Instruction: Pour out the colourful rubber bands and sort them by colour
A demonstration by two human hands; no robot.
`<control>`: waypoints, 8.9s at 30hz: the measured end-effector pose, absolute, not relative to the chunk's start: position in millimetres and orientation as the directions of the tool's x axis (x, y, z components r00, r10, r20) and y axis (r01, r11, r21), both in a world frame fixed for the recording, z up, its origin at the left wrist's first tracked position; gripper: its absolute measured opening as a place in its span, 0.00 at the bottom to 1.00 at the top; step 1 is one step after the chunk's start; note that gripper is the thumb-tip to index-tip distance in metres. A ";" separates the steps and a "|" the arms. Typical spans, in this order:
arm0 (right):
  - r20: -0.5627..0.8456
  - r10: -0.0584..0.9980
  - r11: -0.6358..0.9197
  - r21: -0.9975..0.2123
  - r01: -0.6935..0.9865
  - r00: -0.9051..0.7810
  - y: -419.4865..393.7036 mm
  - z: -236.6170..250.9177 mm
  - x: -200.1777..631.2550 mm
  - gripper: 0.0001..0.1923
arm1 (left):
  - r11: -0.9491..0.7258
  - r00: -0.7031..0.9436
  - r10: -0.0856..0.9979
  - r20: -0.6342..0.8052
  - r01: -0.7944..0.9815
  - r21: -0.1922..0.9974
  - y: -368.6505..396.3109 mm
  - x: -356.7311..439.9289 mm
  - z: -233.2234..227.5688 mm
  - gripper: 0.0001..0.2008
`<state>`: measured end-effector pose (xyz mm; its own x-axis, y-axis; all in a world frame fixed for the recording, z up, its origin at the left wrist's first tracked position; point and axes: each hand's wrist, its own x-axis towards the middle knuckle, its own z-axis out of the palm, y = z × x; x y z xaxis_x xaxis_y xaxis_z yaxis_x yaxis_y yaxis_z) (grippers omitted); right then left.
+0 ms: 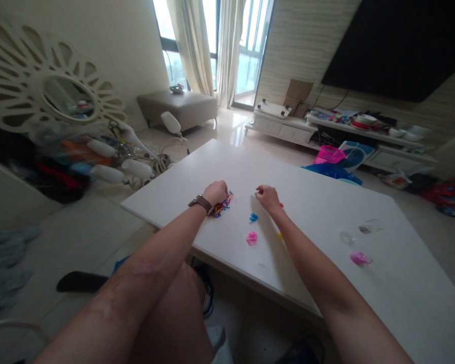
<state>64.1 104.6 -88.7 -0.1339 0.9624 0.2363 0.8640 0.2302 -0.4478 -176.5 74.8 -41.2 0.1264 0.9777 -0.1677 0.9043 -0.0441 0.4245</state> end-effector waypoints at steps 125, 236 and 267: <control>0.230 0.973 0.214 -0.929 0.301 0.017 13.1 -98.1 71.3 0.05 | -0.267 0.530 0.844 -0.076 0.540 0.798 50.8 -123.5 -32.8 0.09; -0.139 0.988 -0.152 -0.845 -0.513 -0.064 5.3 -91.6 50.9 0.18 | -0.213 0.538 0.836 -0.105 0.494 0.843 43.2 -122.7 -27.6 0.11; 0.150 0.958 0.118 -0.983 0.142 0.243 -0.6 -99.0 43.5 0.09 | -0.330 0.561 0.827 -0.049 0.553 0.765 38.7 -106.9 -33.5 0.12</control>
